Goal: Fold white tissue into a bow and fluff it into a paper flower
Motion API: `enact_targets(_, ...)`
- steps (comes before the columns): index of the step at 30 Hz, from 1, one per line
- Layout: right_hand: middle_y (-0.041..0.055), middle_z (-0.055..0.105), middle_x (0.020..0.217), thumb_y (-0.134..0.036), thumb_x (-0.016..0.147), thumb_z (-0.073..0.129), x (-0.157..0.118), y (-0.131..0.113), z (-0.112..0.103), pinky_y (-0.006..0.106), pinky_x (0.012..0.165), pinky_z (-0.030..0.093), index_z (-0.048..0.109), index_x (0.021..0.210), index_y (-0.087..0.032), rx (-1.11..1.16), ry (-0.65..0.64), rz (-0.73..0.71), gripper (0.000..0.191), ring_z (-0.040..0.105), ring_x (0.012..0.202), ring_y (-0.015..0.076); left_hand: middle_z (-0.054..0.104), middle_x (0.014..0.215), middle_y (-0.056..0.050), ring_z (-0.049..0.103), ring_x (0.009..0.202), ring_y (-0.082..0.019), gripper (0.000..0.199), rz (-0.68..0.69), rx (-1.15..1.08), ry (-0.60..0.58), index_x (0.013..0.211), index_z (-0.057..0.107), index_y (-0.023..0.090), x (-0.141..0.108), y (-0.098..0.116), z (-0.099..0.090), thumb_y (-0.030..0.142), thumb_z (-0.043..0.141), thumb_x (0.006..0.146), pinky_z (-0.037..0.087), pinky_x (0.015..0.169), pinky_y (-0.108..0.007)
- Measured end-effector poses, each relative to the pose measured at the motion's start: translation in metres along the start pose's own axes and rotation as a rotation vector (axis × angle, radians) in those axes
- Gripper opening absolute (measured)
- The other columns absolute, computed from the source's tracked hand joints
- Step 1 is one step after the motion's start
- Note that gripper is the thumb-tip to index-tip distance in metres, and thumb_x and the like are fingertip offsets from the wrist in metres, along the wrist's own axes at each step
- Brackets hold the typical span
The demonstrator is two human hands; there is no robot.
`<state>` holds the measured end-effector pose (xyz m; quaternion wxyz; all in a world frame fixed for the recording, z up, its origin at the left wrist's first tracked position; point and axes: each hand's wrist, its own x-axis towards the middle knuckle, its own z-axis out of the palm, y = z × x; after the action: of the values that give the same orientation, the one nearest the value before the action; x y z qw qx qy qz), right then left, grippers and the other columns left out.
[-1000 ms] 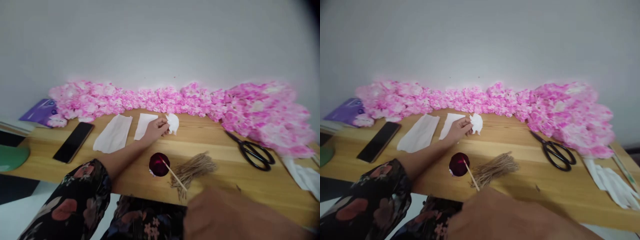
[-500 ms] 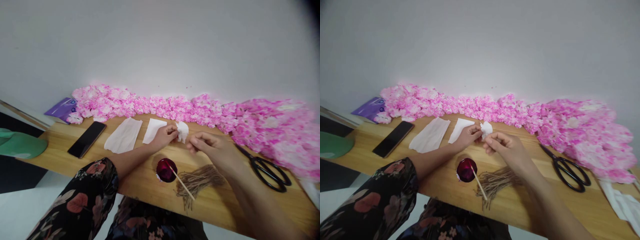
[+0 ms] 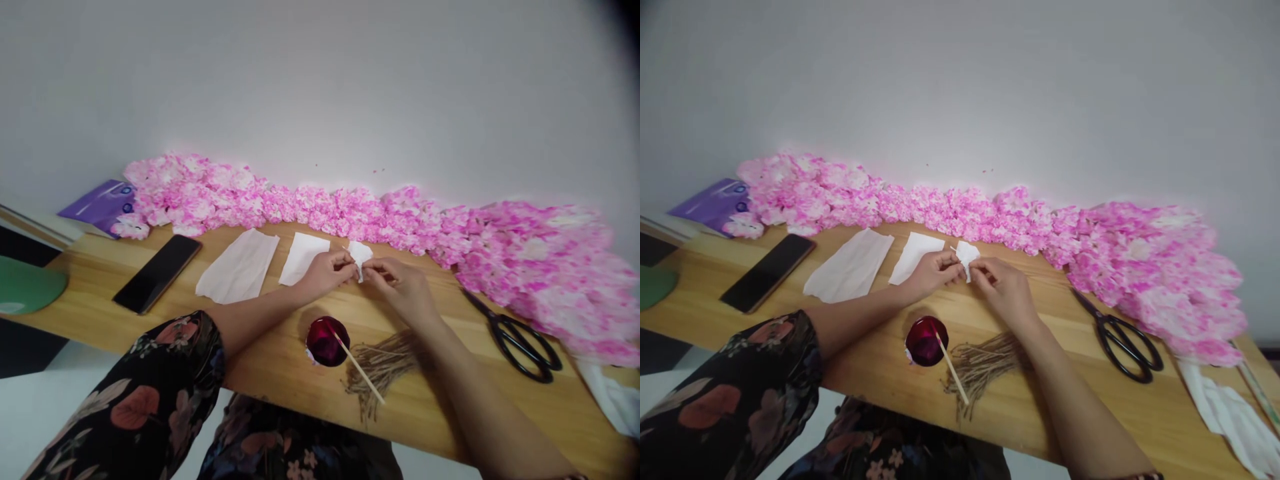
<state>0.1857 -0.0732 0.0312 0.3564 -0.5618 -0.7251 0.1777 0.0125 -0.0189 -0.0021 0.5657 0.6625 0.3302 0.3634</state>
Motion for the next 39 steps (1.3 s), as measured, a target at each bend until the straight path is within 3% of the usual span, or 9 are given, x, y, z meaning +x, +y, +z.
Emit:
enact_targets(7,0.0049,0.072,0.090,-0.023,0.089,0.053,-0.006,0.003,0.005,0.028,0.068,0.048,0.069,0.092,-0.021,-0.153,0.050,-0.114,0.016,0.066,0.078,0.0184,0.064,0.071,-0.001,0.056,0.063,-0.008,0.014,0.050,0.040,-0.002,0.071,0.062,0.013,0.000,0.003,0.001,0.023,0.057,0.079,0.042,0.061,-0.019)
enact_targets(17,0.0060,0.074,0.090,-0.025,0.089,0.052,-0.009,0.000,0.010,0.030,0.069,0.050,0.071,0.093,-0.022,-0.137,0.069,-0.090,0.020,0.068,0.079,0.0205,0.064,0.071,0.000,0.058,0.065,-0.009,0.010,0.046,-0.012,0.002,0.076,0.058,0.014,0.001,-0.007,0.003,0.024,0.059,0.079,0.044,0.062,-0.020)
enact_targets(26,0.0037,0.073,0.083,-0.023,0.087,0.054,-0.010,-0.001,0.013,0.027,0.064,0.046,0.071,0.089,-0.020,-0.122,0.091,-0.036,0.017,0.065,0.069,0.0173,0.064,0.073,-0.001,0.059,0.067,-0.009,0.011,0.071,-0.023,-0.007,0.075,0.058,0.014,-0.001,0.002,0.003,0.024,0.059,0.080,0.045,0.064,-0.020)
enact_targets(39,0.0038,0.073,0.083,-0.023,0.087,0.051,-0.011,-0.003,0.013,0.028,0.066,0.046,0.072,0.087,-0.023,-0.127,0.083,-0.027,0.021,0.066,0.072,0.0187,0.063,0.070,0.000,0.060,0.064,-0.009,0.010,0.036,-0.071,-0.008,0.080,0.058,0.014,0.001,-0.004,0.004,0.024,0.061,0.077,0.047,0.064,-0.021)
